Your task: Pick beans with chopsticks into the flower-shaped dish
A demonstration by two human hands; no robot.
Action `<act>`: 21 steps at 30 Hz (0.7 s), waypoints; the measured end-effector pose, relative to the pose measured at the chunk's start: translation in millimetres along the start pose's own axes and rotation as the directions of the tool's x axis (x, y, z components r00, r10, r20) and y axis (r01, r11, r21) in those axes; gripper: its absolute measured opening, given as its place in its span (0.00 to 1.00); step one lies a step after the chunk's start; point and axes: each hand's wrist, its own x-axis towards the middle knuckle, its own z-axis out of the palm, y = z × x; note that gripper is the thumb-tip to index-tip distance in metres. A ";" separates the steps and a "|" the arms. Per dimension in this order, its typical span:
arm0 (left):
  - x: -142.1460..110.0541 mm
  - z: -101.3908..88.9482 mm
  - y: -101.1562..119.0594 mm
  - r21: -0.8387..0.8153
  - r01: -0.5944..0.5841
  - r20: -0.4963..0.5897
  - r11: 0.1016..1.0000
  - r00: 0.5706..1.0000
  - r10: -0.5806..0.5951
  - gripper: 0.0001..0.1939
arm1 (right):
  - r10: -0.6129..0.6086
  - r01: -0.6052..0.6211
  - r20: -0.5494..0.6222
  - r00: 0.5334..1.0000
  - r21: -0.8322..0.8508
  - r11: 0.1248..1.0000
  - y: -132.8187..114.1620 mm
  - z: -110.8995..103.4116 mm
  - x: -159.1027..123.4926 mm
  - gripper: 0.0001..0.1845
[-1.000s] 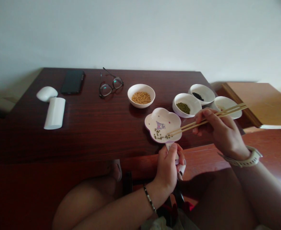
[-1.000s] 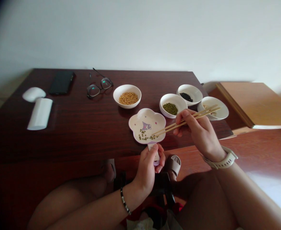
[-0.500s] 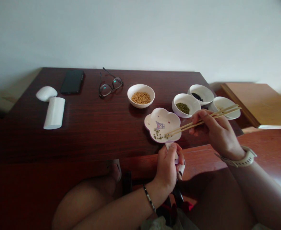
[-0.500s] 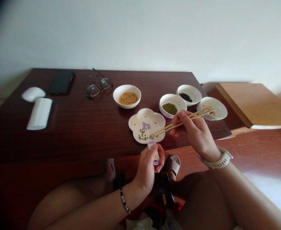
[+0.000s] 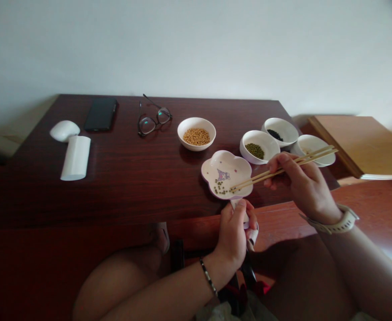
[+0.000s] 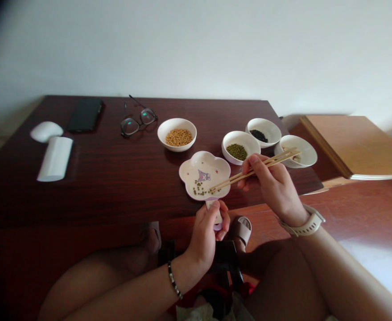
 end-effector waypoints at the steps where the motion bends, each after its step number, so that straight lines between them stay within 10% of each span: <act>1: 0.2 -0.3 0.0 0.001 -0.001 0.002 1.000 1.000 0.001 0.19 | 0.001 -0.001 -0.002 1.000 -0.001 1.000 0.3 0.1 -0.1 0.23; 10: 0.4 -1.1 -0.4 -0.018 0.001 0.009 1.000 1.000 -0.001 0.20 | -0.053 0.080 -0.166 0.985 0.157 0.984 -5.2 -3.1 4.5 0.20; 17: 0.7 -1.8 -1.2 -0.020 0.002 0.014 1.000 1.000 -0.002 0.20 | -0.257 0.355 -0.524 0.812 0.094 0.930 5.5 -35.5 33.2 0.17; 21: 0.7 -1.9 -1.7 -0.019 0.009 0.006 1.000 1.000 -0.009 0.20 | -0.199 0.273 -0.523 0.829 0.067 0.960 5.3 -39.2 32.0 0.17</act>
